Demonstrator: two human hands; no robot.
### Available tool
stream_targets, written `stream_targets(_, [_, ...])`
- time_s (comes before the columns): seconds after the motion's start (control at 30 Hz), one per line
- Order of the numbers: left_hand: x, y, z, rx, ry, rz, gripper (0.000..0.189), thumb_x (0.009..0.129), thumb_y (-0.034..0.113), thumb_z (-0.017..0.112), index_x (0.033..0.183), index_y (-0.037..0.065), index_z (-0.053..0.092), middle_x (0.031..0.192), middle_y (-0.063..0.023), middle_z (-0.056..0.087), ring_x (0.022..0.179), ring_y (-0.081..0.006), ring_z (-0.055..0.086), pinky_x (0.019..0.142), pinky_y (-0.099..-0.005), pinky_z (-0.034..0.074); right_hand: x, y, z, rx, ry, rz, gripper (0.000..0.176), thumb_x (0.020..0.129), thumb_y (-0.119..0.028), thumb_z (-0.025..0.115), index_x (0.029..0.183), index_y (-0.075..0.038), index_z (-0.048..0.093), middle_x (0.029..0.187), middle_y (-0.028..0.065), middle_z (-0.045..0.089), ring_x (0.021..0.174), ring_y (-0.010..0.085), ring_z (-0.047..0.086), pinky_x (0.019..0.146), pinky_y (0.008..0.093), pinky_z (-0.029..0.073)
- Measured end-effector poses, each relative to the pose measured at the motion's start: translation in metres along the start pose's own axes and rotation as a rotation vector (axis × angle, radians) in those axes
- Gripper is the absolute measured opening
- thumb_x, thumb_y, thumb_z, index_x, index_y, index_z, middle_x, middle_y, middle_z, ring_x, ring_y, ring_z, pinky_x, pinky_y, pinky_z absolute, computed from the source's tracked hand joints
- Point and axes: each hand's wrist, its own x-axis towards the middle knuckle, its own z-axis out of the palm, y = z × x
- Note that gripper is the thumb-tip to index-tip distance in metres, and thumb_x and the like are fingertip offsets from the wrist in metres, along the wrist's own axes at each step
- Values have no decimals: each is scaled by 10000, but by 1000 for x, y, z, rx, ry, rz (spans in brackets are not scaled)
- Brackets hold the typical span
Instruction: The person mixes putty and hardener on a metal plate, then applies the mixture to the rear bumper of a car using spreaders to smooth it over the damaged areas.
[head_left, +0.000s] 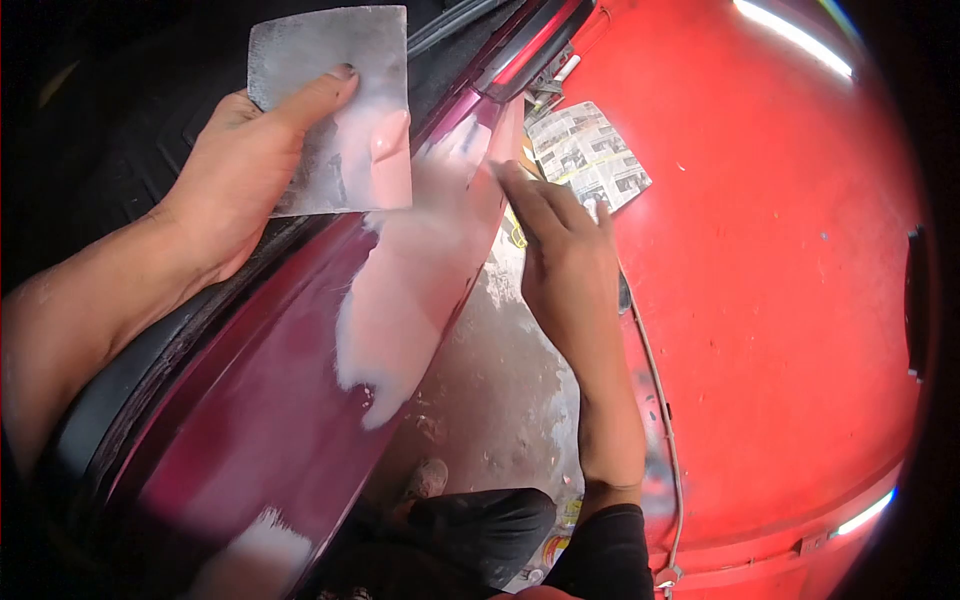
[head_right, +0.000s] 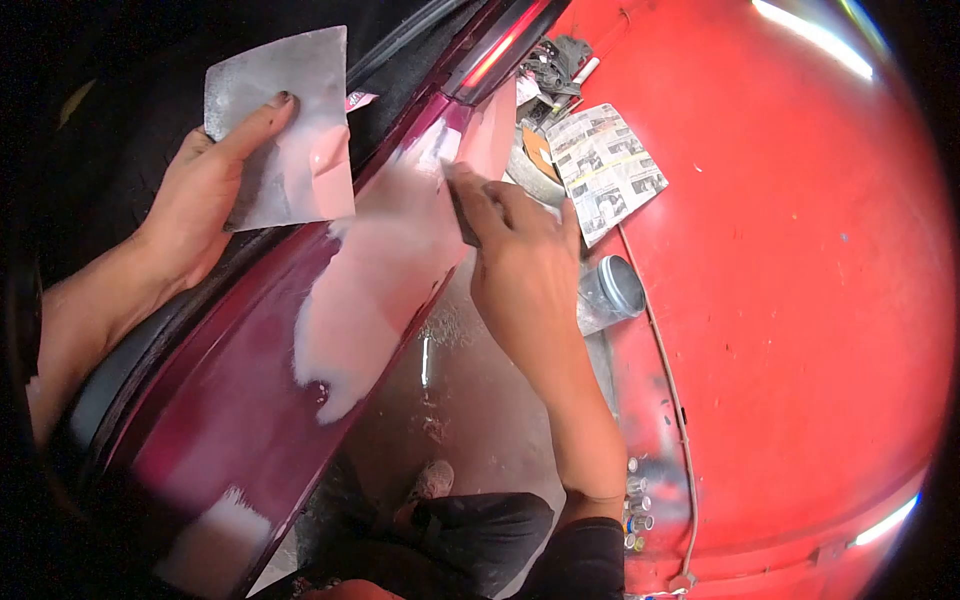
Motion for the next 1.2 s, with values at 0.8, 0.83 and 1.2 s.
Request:
stream_targets(0.8, [0,-6,-1,69,-70,59,336,959,268,598,1057,-47,662,958,-95,690,830,-166,660,752,-333,548,-8,-29,-1,88,99,-458,482,785,-79,646,1248,-213,640,1166,57,605,1074,286,592,964,584,395])
stream_targets(0.83, [1,-4,-2,54,-45,73,343,958,269,597,1056,-53,658,956,-101,689,829,-170,659,755,-336,545,-10,-26,-5,121,16,-457,472,784,-68,673,1236,-204,648,1162,47,617,1071,267,599,961,555,407])
stream_targets(1.2, [4,-2,-3,-14,28,47,390,954,297,588,1103,-61,637,1006,-122,669,922,-184,630,842,-330,496,32,17,57,-319,131,-117,516,868,-77,524,1373,-181,495,1196,126,551,1174,344,516,987,628,382])
